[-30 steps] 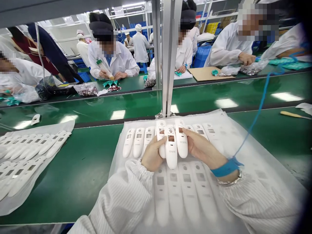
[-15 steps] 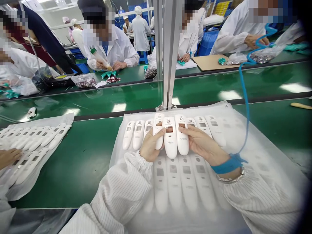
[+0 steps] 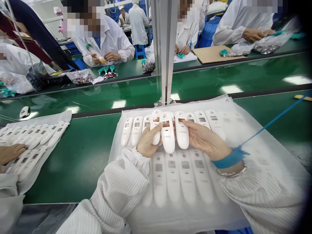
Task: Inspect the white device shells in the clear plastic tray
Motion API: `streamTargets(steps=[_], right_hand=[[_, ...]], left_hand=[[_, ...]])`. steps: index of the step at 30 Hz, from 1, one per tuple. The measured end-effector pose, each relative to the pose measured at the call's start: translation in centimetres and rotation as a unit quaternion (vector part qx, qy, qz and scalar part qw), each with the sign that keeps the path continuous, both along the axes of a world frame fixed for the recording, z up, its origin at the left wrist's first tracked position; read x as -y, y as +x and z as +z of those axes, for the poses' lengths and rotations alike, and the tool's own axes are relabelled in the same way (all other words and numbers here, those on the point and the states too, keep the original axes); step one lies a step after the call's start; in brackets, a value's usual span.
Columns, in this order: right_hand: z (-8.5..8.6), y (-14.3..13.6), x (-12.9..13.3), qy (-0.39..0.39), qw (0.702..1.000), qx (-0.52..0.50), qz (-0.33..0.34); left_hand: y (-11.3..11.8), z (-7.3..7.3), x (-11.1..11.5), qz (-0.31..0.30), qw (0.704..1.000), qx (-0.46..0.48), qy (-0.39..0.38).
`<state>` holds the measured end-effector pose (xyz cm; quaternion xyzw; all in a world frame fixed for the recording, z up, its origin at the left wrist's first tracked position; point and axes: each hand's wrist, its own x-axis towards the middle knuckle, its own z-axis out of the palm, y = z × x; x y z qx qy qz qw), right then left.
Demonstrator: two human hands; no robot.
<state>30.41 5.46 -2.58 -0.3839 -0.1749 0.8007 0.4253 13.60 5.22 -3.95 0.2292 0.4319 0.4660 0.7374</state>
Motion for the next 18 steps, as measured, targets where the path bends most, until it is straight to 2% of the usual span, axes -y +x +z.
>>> streamTargets(steps=[4, 9, 13, 18], right_hand=[[0.3, 0.0, 0.1, -0.008, 1.000, -0.012, -0.008], [-0.2, 0.0, 0.2, 0.086, 0.995, 0.026, 0.037], [-0.6, -0.1, 0.5, 0.093, 0.987, 0.089, 0.094], [-1.0, -0.4, 0.8, 0.097, 0.975, 0.168, 0.110]], left_hand=[[-0.1, -0.1, 0.0, 0.002, 1.000, -0.001, 0.016], [-0.1, 0.3, 0.2, 0.000, 0.999, 0.007, 0.037], [0.1, 0.7, 0.5, -0.020, 0.996, 0.025, 0.084], [0.2, 0.9, 0.6, -0.028, 0.993, 0.095, 0.068]])
